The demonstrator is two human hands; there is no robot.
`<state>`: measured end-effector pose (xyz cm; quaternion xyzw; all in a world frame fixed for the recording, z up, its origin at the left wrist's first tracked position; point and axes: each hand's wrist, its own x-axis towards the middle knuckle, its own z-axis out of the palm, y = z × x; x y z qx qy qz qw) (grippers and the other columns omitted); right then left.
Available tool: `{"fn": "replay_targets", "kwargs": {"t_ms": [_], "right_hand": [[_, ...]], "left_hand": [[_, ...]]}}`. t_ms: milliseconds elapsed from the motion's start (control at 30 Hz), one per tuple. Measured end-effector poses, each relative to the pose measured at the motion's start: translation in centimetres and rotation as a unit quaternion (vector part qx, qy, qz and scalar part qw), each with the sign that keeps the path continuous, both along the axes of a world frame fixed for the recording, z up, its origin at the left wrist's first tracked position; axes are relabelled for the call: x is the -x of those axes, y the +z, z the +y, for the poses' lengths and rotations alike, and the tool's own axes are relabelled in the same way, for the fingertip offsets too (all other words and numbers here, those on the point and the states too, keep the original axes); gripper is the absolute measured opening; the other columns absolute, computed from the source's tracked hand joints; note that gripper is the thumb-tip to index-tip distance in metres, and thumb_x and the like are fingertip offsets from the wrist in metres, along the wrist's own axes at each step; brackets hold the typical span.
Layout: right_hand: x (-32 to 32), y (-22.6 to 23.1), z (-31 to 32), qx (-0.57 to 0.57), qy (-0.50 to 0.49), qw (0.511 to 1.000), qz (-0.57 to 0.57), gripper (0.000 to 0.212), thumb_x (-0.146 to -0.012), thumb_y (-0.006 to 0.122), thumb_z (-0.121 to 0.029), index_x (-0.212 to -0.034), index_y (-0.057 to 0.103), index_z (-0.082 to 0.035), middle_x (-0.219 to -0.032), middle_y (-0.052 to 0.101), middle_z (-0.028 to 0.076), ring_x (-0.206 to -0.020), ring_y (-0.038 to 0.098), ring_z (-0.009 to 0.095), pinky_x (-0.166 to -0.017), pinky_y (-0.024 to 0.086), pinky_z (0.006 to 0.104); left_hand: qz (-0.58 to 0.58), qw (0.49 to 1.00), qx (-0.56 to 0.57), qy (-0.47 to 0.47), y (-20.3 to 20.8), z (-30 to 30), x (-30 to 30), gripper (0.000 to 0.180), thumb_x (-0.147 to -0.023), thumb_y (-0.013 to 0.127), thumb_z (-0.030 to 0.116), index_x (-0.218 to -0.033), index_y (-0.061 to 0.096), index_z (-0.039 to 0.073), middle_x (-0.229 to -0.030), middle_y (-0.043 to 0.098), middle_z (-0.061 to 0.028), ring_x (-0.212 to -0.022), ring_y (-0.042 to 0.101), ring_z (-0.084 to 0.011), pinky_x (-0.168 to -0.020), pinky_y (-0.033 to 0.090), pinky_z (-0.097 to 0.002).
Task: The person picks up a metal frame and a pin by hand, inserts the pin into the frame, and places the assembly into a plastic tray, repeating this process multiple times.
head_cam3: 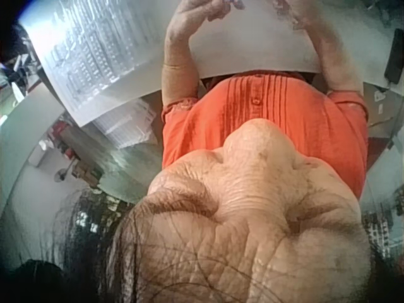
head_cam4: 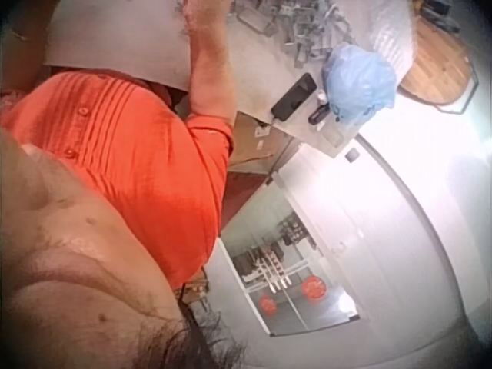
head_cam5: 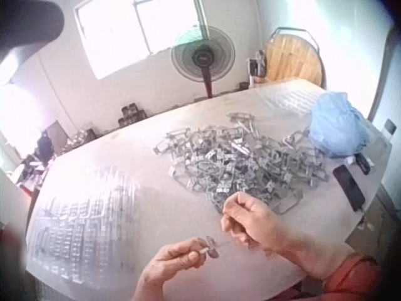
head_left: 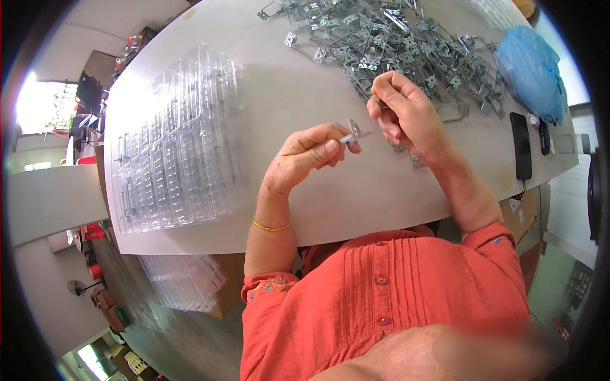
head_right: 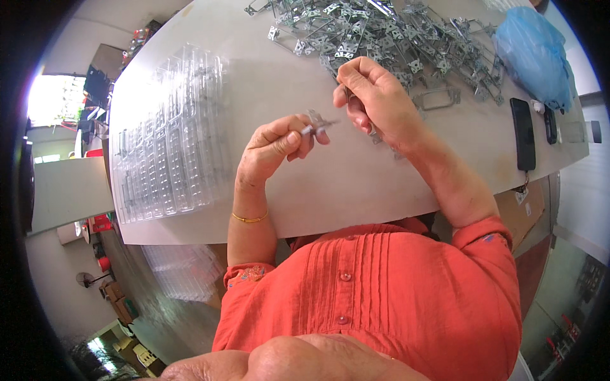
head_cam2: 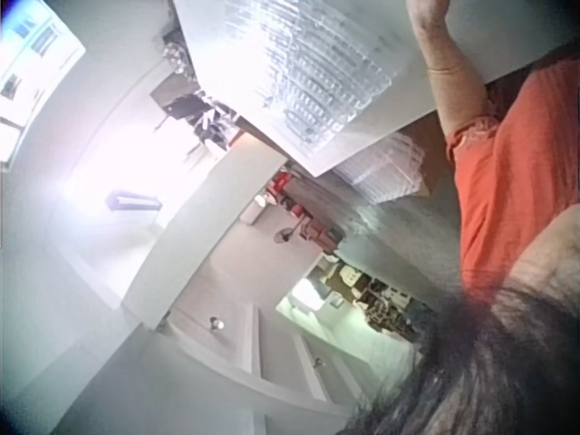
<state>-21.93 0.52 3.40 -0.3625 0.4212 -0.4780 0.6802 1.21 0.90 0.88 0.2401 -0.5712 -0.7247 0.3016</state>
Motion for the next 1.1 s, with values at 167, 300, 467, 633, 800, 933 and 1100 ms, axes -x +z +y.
{"fn": "replay_targets", "kwargs": {"t_ms": [167, 300, 467, 633, 800, 933, 1100], "right_hand": [[-0.1, 0.5, 0.5, 0.081, 0.048, 0.991, 0.096, 0.016, -0.104, 0.053, -0.02, -0.105, 0.058, -0.004, -0.079, 0.061, 0.003, -0.051, 0.051, 0.006, -0.044, 0.044, 0.0222], [-0.9, 0.4, 1.1, 0.041, 0.086, 0.992, 0.083, 0.019, -0.102, 0.055, -0.016, -0.111, 0.058, 0.001, -0.087, 0.064, 0.006, -0.065, 0.064, 0.01, -0.061, 0.058, 0.0259], [-0.9, 0.8, 1.2, 0.026, 0.113, 0.989, 0.087, 0.023, -0.102, 0.056, -0.017, -0.111, 0.058, 0.004, -0.089, 0.066, 0.008, -0.071, 0.068, 0.013, -0.065, 0.059, 0.0272], [-0.6, 0.5, 0.9, 0.013, 0.122, 0.99, 0.075, 0.028, -0.102, 0.058, -0.022, -0.112, 0.054, 0.005, -0.09, 0.067, 0.01, -0.066, 0.068, 0.015, -0.062, 0.059, 0.0276], [-1.1, 0.6, 1.0, 0.003, 0.089, 0.995, 0.054, 0.035, -0.101, 0.058, -0.018, -0.123, 0.043, 0.005, -0.093, 0.066, 0.014, -0.075, 0.07, 0.018, -0.069, 0.06, 0.0296], [-1.1, 0.7, 1.2, 0.053, 0.103, 0.993, 0.038, 0.037, -0.101, 0.056, -0.012, -0.128, 0.039, 0.007, -0.097, 0.066, 0.016, -0.085, 0.071, 0.021, -0.077, 0.06, 0.0318], [-1.0, 1.1, 1.3, 0.096, 0.107, 0.986, 0.086, 0.035, -0.101, 0.054, -0.008, -0.131, 0.04, 0.003, -0.095, 0.067, 0.012, -0.085, 0.069, 0.017, -0.077, 0.059, 0.03]], "left_hand": [[0.053, 0.988, 0.002, 0.147, -1.0, -0.6, -0.1, 0.031, -0.103, 0.054, 0.03, -0.091, 0.059, 0.002, -0.098, 0.065, -0.0179, -0.065, 0.046, -0.0099, -0.053, 0.034, -0.0222], [0.068, 0.982, 0.008, 0.177, -0.9, -0.6, 0.4, 0.027, -0.104, 0.051, 0.023, -0.098, 0.064, 0.0, -0.081, 0.061, -0.0041, -0.062, 0.043, -0.0055, -0.054, 0.034, -0.0197], [0.003, 0.984, 0.022, 0.174, -0.9, -0.4, 0.3, 0.023, -0.104, 0.053, 0.021, -0.099, 0.065, 0.002, -0.082, 0.06, -0.0009, -0.065, 0.044, -0.005, -0.056, 0.035, -0.0195], [-0.044, 0.984, 0.063, 0.159, -0.6, -0.2, 0.8, 0.018, -0.103, 0.054, 0.016, -0.096, 0.064, 0.002, -0.094, 0.062, -0.0038, -0.076, 0.053, -0.0085, -0.066, 0.044, -0.0228], [-0.07, 0.974, 0.17, 0.136, -1.0, -0.5, 0.5, 0.014, -0.101, 0.056, 0.011, -0.094, 0.061, -0.001, -0.107, 0.062, -0.0082, -0.084, 0.058, -0.0138, -0.077, 0.05, -0.0283], [-0.066, 0.974, 0.176, 0.129, -0.9, -0.4, 0.5, 0.013, -0.099, 0.057, 0.009, -0.093, 0.061, -0.001, -0.106, 0.062, -0.0076, -0.085, 0.058, -0.0138, -0.078, 0.05, -0.0288], [-0.011, 0.987, 0.113, 0.112, -0.8, -0.2, 0.2, 0.011, -0.1, 0.054, 0.005, -0.092, 0.062, 0.001, -0.095, 0.059, -0.006, -0.087, 0.052, -0.0131, -0.078, 0.045, -0.0289]]}}
